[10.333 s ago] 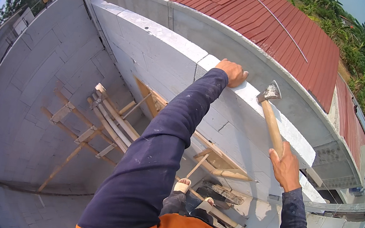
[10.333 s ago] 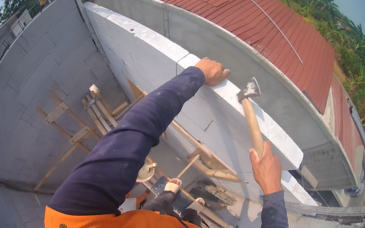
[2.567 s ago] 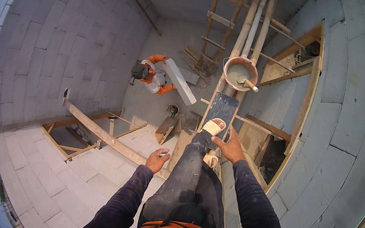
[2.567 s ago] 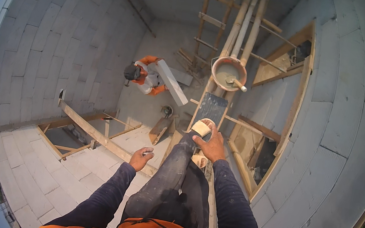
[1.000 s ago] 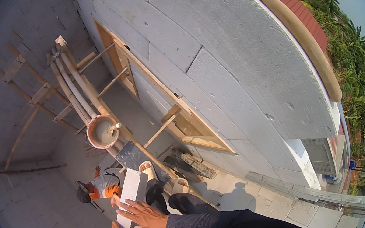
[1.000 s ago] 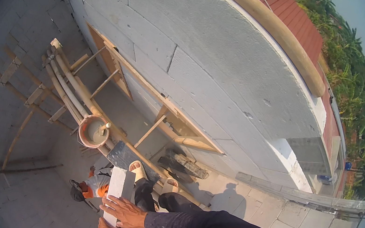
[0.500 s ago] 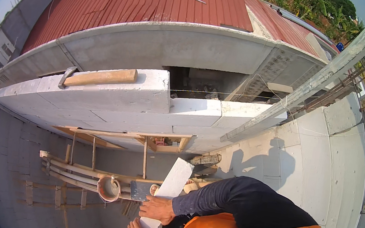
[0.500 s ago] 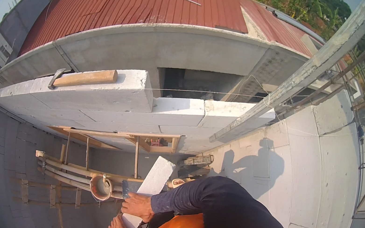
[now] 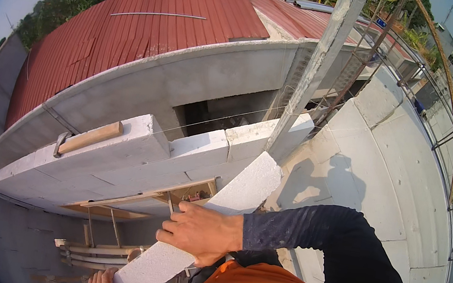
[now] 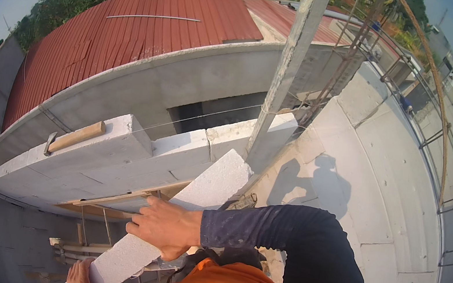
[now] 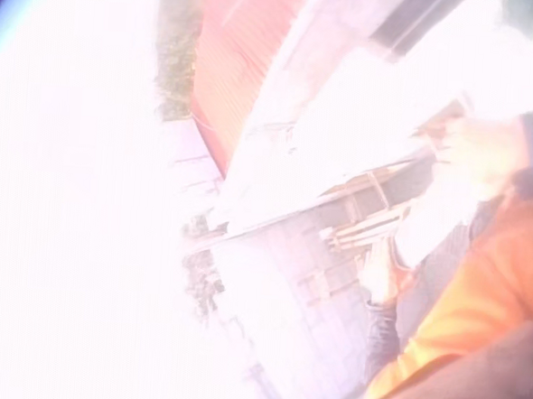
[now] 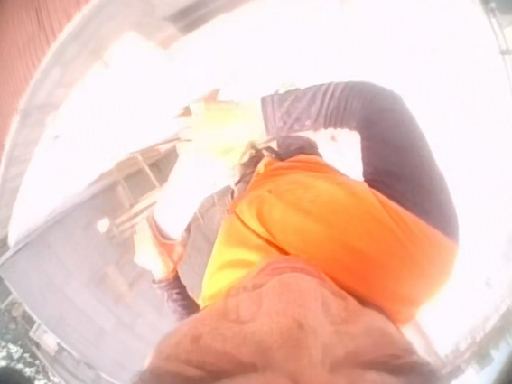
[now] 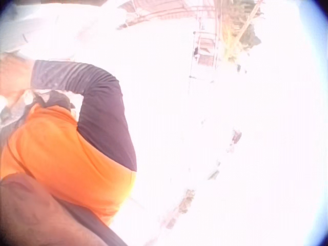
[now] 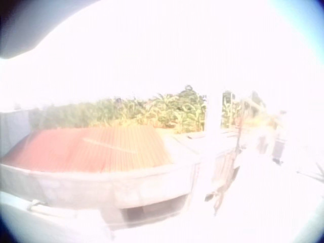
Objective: The person fits a large white block onto the top of a wall, secures it with wire to a metal rebar structure, taps it into place using a hatchet, and applies mortar to the joints with a trowel.
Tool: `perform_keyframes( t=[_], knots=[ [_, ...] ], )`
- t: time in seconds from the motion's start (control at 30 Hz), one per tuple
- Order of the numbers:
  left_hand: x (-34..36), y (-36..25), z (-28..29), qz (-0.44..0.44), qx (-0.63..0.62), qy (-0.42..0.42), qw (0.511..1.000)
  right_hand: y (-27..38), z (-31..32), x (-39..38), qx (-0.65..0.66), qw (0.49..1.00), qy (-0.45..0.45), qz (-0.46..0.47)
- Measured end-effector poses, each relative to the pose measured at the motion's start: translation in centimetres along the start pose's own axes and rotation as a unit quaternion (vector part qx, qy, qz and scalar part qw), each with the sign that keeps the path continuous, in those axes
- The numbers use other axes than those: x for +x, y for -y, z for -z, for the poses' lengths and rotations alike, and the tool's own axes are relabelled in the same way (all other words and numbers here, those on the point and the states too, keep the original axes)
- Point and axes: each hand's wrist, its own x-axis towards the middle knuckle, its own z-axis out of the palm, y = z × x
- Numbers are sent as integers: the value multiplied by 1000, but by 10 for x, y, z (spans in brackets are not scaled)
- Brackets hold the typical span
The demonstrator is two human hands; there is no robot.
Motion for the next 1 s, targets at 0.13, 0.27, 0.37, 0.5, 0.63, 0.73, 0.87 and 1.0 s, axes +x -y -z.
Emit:
perform_keyframes(
  t=[0.13, 0.27, 0.37, 0.5, 0.63, 0.73, 0.87, 1.0],
  knots=[
    [19, -3, 120, -26, 30, -134, 990, 6, 104, 22, -83, 986, -138, 40],
    [44, 26, 193, 22, 114, -204, 972, -14, 206, 43, -170, 960, -211, 75],
    [102, 64, 232, -29, 137, -279, 950, -40, 273, 46, -223, 948, -224, 38],
    [191, 59, 268, -10, 123, -317, 940, -50, 338, 57, -123, 984, -31, -127],
    [304, 1, 241, -84, 70, -299, 948, -147, 351, 52, -208, 964, 73, -150],
    [335, -36, 241, -114, 48, -252, 960, -160, 352, 36, -223, 962, 43, -150],
    [415, -61, 197, -192, 24, -242, 951, -251, 317, -3, -270, 928, -13, -256],
    [465, -93, 168, -217, 33, -235, 947, -246, 310, -31, -259, 903, 8, -344]
  ],
)
